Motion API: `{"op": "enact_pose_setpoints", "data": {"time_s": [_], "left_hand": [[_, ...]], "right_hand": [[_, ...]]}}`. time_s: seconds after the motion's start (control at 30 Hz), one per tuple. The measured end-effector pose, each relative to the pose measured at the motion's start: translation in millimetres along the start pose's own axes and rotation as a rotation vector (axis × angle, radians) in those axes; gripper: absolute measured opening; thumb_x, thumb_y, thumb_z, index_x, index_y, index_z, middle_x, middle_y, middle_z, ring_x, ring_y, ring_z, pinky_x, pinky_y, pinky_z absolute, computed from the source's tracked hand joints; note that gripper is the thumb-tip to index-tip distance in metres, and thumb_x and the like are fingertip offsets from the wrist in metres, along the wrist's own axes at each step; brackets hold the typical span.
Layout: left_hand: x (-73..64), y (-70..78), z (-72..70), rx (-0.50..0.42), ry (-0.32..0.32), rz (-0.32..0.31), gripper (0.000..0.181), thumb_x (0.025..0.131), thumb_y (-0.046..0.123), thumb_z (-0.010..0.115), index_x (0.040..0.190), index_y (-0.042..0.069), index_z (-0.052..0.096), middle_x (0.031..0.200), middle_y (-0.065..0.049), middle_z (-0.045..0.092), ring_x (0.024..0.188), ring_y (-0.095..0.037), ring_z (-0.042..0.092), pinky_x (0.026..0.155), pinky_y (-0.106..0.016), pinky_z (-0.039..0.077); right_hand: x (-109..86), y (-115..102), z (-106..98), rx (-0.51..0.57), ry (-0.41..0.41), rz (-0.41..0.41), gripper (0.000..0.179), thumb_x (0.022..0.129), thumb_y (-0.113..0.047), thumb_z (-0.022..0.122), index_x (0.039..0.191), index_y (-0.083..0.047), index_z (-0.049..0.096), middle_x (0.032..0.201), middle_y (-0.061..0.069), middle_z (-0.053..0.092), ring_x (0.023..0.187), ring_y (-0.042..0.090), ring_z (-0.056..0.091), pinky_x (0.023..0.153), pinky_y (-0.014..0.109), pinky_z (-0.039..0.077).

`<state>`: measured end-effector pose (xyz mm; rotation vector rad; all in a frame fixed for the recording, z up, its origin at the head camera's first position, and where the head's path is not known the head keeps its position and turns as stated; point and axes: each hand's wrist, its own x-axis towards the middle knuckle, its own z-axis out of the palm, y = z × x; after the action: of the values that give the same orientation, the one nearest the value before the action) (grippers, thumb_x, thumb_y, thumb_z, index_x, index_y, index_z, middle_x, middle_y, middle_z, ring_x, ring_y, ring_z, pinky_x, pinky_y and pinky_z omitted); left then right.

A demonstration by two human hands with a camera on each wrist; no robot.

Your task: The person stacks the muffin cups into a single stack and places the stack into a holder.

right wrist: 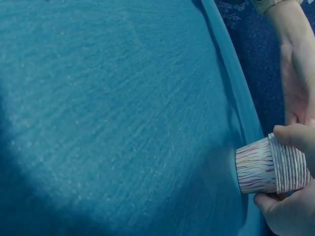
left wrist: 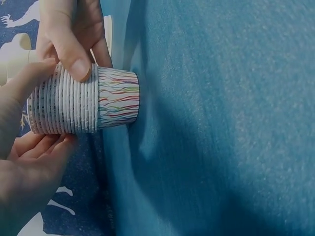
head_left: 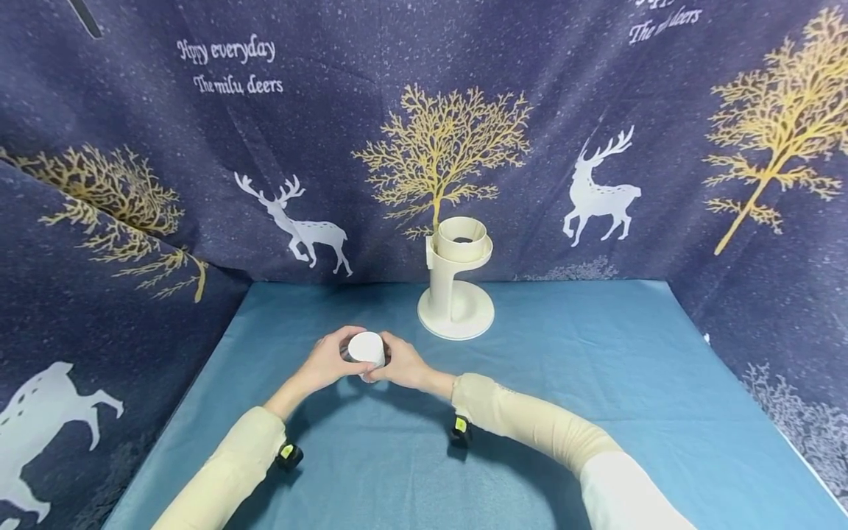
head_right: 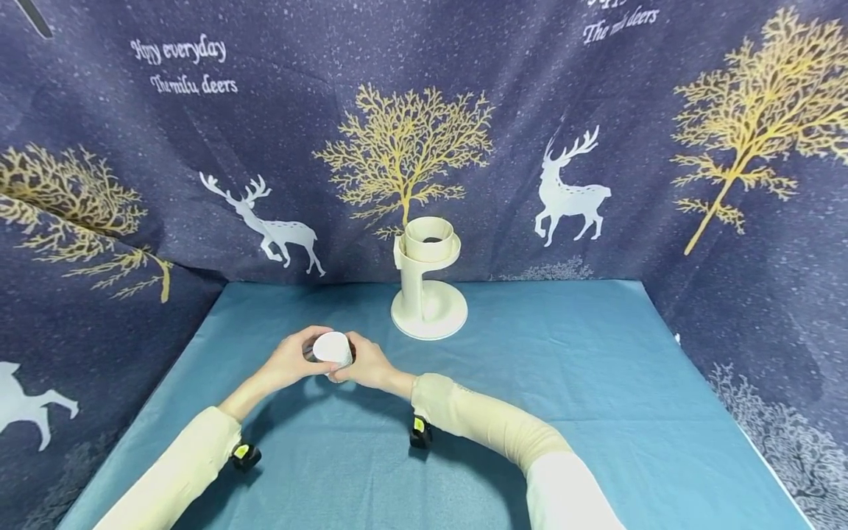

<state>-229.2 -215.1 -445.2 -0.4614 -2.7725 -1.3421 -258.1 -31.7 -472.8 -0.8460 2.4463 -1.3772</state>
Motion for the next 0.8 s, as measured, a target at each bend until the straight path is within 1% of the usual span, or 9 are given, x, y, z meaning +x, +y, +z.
{"op": "enact_pose_setpoints", "data": {"time_s": [0.1,0.27,0.5,0.67,0.8], "left_hand": [[0.7,0.9,1.3,0.03,0.025,0.013,0.063,0.07,0.031,0.079,0.122,0.006,0.053,0.12,-0.014,0.058,0.111,-0.032,0.056,0.092,-0.044,0.045],[1.9,4.8,2.4,0.027,0.059,0.024,0.061,0.068,0.032,0.08,0.118,0.008,0.056,0.116,-0.013,0.061,0.108,-0.03,0.059,0.089,-0.043,0.047],[5.3,12.6,4.6,0.013,0.062,0.005,0.058,0.066,0.031,0.082,0.115,0.012,0.058,0.114,-0.008,0.062,0.106,-0.025,0.059,0.089,-0.04,0.048],[6.0,16.2,7.4,0.007,0.057,-0.002,0.058,0.066,0.035,0.081,0.116,0.013,0.058,0.114,-0.008,0.062,0.106,-0.025,0.06,0.089,-0.04,0.048],[6.7,19.3,10.6,-0.01,0.052,0.005,0.059,0.066,0.036,0.081,0.116,0.013,0.058,0.113,-0.008,0.062,0.105,-0.025,0.06,0.089,-0.041,0.048]], "right_hand": [[0.5,0.8,-0.1,-0.017,0.012,-0.009,0.059,0.073,-0.027,0.077,0.122,-0.011,0.048,0.113,0.004,0.06,0.092,0.009,0.06,0.074,0.019,0.048],[0.2,1.4,-3.3,-0.019,0.025,-0.036,0.06,0.073,-0.025,0.076,0.123,-0.01,0.048,0.114,0.004,0.06,0.092,0.01,0.06,0.072,0.018,0.048],[-3.6,3.3,-10.6,0.01,0.022,-0.065,0.059,0.073,-0.025,0.076,0.123,-0.009,0.048,0.114,0.005,0.059,0.095,0.012,0.062,0.074,0.019,0.049],[-8.3,6.4,-14.1,0.015,0.024,-0.081,0.058,0.074,-0.025,0.075,0.123,-0.009,0.048,0.114,0.006,0.059,0.097,0.012,0.061,0.074,0.018,0.05],[-12.5,7.6,-16.9,0.013,0.039,-0.083,0.057,0.074,-0.023,0.075,0.122,-0.009,0.049,0.113,0.005,0.06,0.097,0.013,0.061,0.073,0.019,0.05]]}}
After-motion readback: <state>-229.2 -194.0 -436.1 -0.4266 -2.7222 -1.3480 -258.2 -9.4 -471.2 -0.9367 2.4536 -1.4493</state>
